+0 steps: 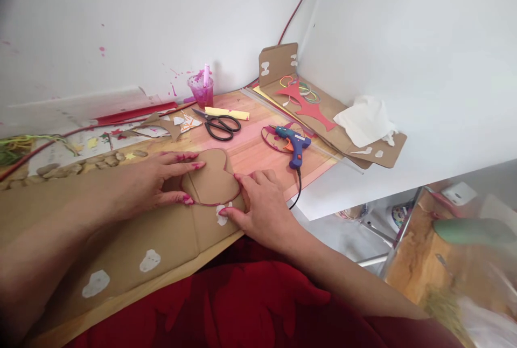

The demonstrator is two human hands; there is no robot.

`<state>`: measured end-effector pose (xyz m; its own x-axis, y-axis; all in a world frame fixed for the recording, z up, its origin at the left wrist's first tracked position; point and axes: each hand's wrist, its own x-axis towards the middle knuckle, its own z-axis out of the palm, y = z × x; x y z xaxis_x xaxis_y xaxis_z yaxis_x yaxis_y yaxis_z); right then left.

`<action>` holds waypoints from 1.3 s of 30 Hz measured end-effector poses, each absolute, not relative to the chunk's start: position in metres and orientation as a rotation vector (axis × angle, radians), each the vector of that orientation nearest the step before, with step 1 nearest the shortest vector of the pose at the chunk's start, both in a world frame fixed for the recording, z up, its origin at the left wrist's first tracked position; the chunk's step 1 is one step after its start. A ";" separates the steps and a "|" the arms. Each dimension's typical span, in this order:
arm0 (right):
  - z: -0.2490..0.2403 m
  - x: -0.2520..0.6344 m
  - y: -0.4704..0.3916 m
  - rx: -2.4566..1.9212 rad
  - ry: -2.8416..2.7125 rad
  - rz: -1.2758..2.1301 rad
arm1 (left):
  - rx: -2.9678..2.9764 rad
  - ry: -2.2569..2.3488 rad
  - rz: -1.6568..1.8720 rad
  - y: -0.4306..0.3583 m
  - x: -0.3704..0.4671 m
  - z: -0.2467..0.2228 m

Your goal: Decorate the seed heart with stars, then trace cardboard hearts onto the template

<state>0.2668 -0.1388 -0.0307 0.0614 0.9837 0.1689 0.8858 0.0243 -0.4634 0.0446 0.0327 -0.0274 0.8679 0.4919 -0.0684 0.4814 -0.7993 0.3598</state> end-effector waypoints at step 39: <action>-0.025 0.280 -0.132 -1.685 -1.880 0.553 | 2.834 0.777 -0.028 0.027 0.052 -0.033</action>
<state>0.2797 -0.1323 -0.0248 -0.0630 0.9900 0.1266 0.7639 0.1294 -0.6323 0.0520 0.0274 -0.0334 0.8614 0.5029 -0.0710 0.5067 -0.8412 0.1890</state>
